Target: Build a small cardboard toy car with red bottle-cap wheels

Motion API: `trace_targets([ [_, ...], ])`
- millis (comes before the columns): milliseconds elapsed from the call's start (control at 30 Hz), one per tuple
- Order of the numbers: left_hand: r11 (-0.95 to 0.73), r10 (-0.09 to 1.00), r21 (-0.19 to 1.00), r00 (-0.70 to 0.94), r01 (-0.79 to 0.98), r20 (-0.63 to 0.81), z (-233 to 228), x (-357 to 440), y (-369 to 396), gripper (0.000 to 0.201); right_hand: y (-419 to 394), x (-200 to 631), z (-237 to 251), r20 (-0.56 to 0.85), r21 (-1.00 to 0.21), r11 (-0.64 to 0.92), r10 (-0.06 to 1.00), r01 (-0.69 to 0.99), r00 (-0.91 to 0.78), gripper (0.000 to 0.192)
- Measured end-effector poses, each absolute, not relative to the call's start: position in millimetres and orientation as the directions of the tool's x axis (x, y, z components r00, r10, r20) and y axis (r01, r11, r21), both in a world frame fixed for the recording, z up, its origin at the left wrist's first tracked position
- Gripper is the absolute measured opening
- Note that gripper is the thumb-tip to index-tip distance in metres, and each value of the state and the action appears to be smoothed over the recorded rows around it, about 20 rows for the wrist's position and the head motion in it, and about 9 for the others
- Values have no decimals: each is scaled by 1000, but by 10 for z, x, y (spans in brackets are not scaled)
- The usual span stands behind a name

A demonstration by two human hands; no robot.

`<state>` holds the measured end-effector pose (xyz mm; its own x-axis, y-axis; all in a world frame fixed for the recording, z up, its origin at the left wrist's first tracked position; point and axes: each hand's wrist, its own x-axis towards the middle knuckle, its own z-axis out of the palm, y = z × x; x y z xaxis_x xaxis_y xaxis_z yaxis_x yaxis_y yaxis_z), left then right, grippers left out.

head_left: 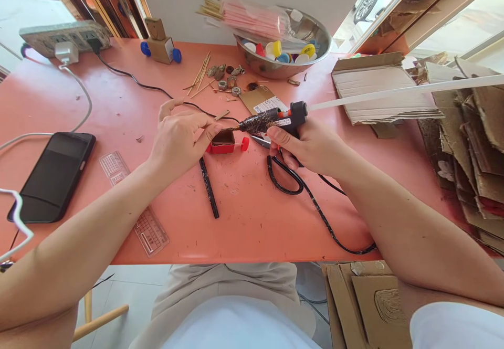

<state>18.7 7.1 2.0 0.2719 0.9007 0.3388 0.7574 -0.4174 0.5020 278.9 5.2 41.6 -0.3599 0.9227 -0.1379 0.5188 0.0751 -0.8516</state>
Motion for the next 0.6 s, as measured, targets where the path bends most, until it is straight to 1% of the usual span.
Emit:
trace_targets([
  [167,-413,902,500,264,761,342,13,180,73,37,56,2797,405,-113,-853,95,926,513,-360,31],
  [233,-417,901,501,270,758,341,7,174,77,37,59,2804,403,-105,-852,100,929,513,-356,33],
  [433,-415,901,498,269,762,340,-6,161,82,35,72,2854,396,-143,-818,101,918,567,-370,54],
  [500,-416,899,492,267,765,346,-4,171,76,35,71,2854,413,-130,-820,125,909,558,-395,53],
  [600,-419,897,490,264,765,355,1,189,66,36,56,2827,452,-128,-832,116,912,543,-391,44],
])
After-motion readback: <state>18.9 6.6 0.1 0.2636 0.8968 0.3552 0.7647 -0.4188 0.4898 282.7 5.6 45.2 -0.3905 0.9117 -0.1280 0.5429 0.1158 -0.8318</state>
